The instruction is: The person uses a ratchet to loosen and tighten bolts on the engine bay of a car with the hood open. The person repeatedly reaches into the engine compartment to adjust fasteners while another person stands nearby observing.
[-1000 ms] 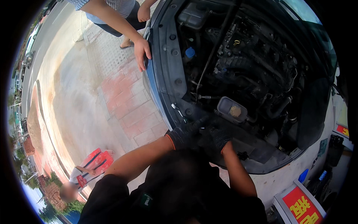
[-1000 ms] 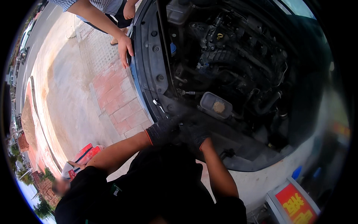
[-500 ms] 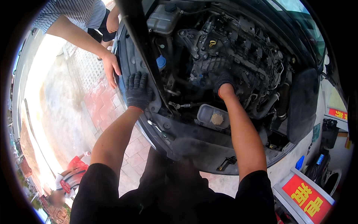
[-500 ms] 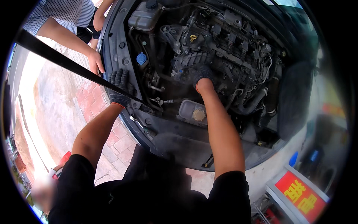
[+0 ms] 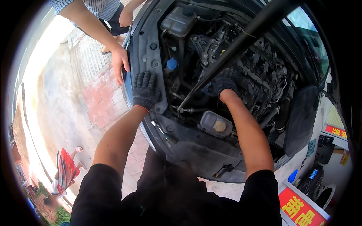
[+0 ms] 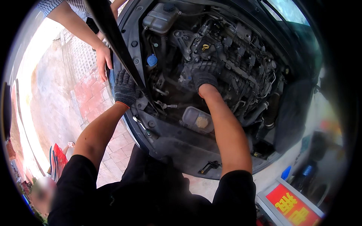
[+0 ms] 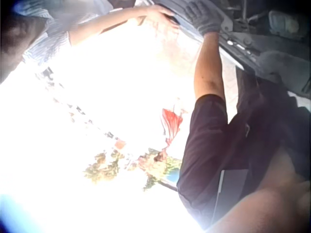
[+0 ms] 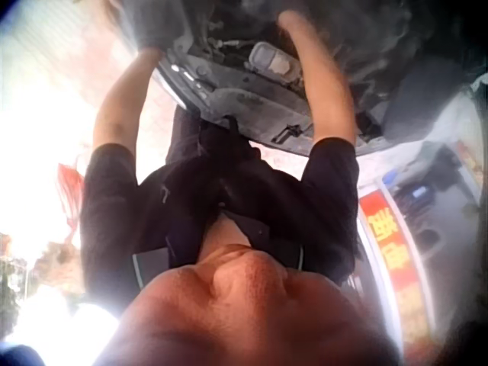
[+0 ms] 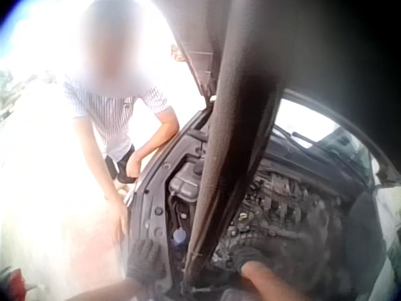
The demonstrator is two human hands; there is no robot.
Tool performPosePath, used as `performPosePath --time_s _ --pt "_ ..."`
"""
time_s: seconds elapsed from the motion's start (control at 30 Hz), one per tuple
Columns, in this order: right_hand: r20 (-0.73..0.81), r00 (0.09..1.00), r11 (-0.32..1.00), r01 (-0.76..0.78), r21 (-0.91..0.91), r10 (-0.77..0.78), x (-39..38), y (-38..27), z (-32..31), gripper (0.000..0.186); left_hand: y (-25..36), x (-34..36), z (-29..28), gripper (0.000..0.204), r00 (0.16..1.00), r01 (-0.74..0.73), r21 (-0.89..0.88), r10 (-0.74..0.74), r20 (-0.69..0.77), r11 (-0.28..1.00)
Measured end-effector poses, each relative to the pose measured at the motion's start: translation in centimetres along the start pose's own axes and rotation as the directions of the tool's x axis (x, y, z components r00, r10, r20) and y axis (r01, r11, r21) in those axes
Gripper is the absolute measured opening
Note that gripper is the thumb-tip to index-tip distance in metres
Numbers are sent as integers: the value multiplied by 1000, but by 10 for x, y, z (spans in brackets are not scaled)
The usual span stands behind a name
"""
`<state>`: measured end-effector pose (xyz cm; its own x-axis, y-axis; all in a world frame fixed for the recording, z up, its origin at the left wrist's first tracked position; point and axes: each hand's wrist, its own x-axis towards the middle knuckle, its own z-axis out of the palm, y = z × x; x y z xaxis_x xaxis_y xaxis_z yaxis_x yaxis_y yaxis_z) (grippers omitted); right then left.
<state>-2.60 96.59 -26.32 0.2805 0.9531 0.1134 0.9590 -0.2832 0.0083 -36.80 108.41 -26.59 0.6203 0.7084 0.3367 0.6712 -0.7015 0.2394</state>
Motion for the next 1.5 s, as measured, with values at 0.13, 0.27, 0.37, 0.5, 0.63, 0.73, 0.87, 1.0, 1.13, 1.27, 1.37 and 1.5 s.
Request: performPosePath --time_s 0.13,0.27,0.37,0.5,0.63,0.73,0.87,1.0,1.13,1.27,1.37,1.5 --pt "609 776 956 -277 94 165 25 -15 -50 58 -3 -2 -15 65 1000 18 -17 -17 17 1000" --pt "240 945 974 -223 -33 224 2 22 -10 53 3 0 -11 65 1000 26 -54 -25 15 998" --pt "274 953 988 -94 -125 125 11 6 -12 58 -5 -5 -9 65 998 46 -23 -46 36 999" --pt "551 834 983 84 -166 21 15 -12 -42 64 -4 -6 -7 65 997 63 -45 -61 52 997" --pt "677 736 988 94 -120 12 21 -15 -54 59 -6 -7 -8 62 998 60 -52 -58 30 997" --pt "609 792 996 84 -41 -41 13 -10 -62 54 -8 -9 -4 61 999 50 -55 -50 7 997" --pt "619 781 997 -61 -49 78 15 -17 -60 51 -8 -11 -5 61 998 64 -57 -64 -1 996" --pt "484 875 992 46 -116 16 23 10 -21 55 -4 -6 -6 62 998 62 -48 -62 15 997" --pt "346 934 985 137 -109 -91 30 -12 -38 54 -6 -9 -9 62 997 75 -69 -73 28 995" --pt "368 930 993 45 -113 0 27 -24 -54 46 -7 -8 -8 61 997 71 -59 -69 36 996" --pt "443 887 990 -91 -110 131 31 -35 -69 44 -7 -9 -7 61 998 64 -52 -63 10 997" --pt "562 817 991 -117 -62 132 31 -30 -70 49 -7 -9 -3 61 998 55 -46 -55 -5 997"
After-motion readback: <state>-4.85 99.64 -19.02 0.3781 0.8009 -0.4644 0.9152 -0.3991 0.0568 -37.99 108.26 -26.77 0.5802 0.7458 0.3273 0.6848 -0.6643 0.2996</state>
